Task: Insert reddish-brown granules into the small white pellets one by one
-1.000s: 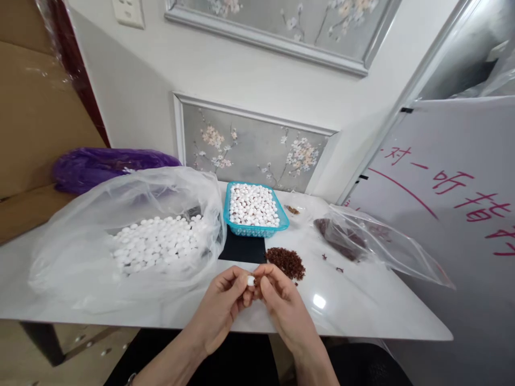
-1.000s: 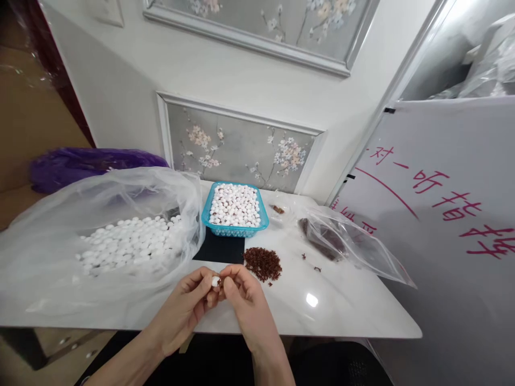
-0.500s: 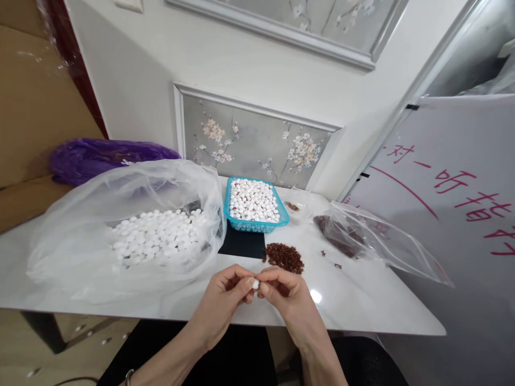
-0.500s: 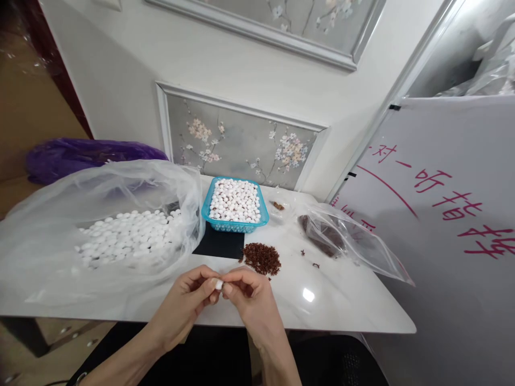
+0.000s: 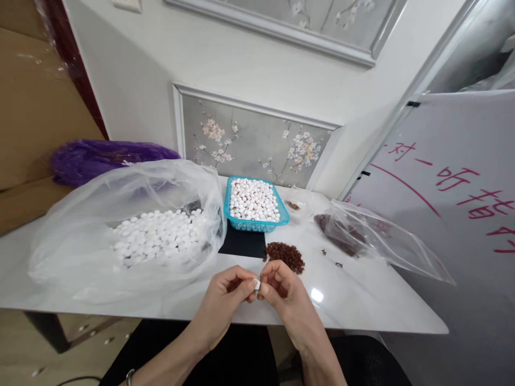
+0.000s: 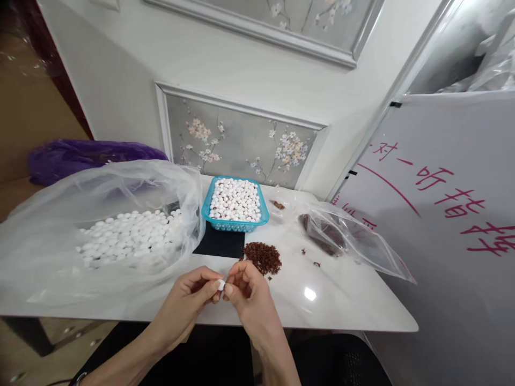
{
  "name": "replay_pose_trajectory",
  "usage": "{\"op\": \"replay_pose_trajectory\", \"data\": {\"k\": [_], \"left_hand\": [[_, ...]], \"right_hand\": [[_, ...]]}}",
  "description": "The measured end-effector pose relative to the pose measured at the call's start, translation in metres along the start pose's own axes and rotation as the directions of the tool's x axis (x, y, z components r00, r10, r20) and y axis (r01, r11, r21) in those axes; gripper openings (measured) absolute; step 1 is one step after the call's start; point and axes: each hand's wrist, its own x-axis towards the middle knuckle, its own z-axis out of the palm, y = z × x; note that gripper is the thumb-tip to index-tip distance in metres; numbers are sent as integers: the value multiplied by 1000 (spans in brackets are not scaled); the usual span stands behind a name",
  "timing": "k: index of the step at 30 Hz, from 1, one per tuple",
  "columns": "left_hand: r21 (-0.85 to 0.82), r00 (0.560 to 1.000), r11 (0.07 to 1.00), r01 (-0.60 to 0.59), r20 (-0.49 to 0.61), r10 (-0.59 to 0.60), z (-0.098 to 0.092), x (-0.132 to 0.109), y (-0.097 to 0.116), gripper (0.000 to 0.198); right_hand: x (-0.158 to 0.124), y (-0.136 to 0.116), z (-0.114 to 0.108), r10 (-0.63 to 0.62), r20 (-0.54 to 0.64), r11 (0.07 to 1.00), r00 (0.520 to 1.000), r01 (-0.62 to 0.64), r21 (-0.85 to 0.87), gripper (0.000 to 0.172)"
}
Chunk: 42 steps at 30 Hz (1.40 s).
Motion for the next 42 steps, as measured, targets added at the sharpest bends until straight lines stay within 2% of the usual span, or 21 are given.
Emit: {"op": "replay_pose_trajectory", "data": {"k": [5,9,12,16,19,23,25,27,30,33,35,37,39,40,42], "left_hand": [[-38,1000,999,10,10,-10,0,1,0,15],[-258,994,960,111,46,-102,-1,3,1,13],[-375,983,908,184,60,-174,-4,2,1,9],[-480,969,850,217,1,-246,0,6,5,8],[-585,966,793,170,-59,-250,15,28,20,7],[-671,962,739,64,-157,-225,33,77,50,14],[-666,962,743,68,-154,-226,34,91,58,14],[-655,963,750,93,-132,-234,29,90,58,15],[-575,974,802,162,-36,-223,17,65,48,23],[-376,977,903,211,60,-203,2,32,42,21],[-230,983,956,181,59,-172,-12,17,49,20],[-70,996,994,88,4,-88,-33,10,64,22],[132,994,991,-34,-103,48,-60,7,84,24],[249,977,964,-88,-168,132,-75,7,94,25],[488,917,865,-120,-279,285,-104,7,111,27]], "right_hand": [[-1,-3,1,-4,5,1000,1000,4,-5,11],[-3,-3,4,-25,-26,999,999,26,22,9],[-5,2,3,-62,-102,998,993,62,0,13],[-9,17,-5,-80,-237,989,968,48,-141,19],[-11,26,-9,-62,-249,983,967,16,-182,20],[-11,33,-10,-69,-233,977,970,18,-211,23],[-10,36,-8,-87,-231,973,969,33,-227,24],[-10,39,-6,-114,-239,970,964,56,-236,25],[-10,42,-3,-148,-239,961,960,83,-264,25],[-11,41,0,-179,-187,941,966,113,-320,24],[-13,39,2,-207,-162,925,965,140,-353,24],[-14,38,3,-228,-167,912,959,150,-383,24],[-16,37,3,-227,-176,903,958,139,-406,24],[-16,37,3,-224,-176,900,959,134,-414,24],[-16,37,4,-227,-175,896,958,136,-422,22]]}}
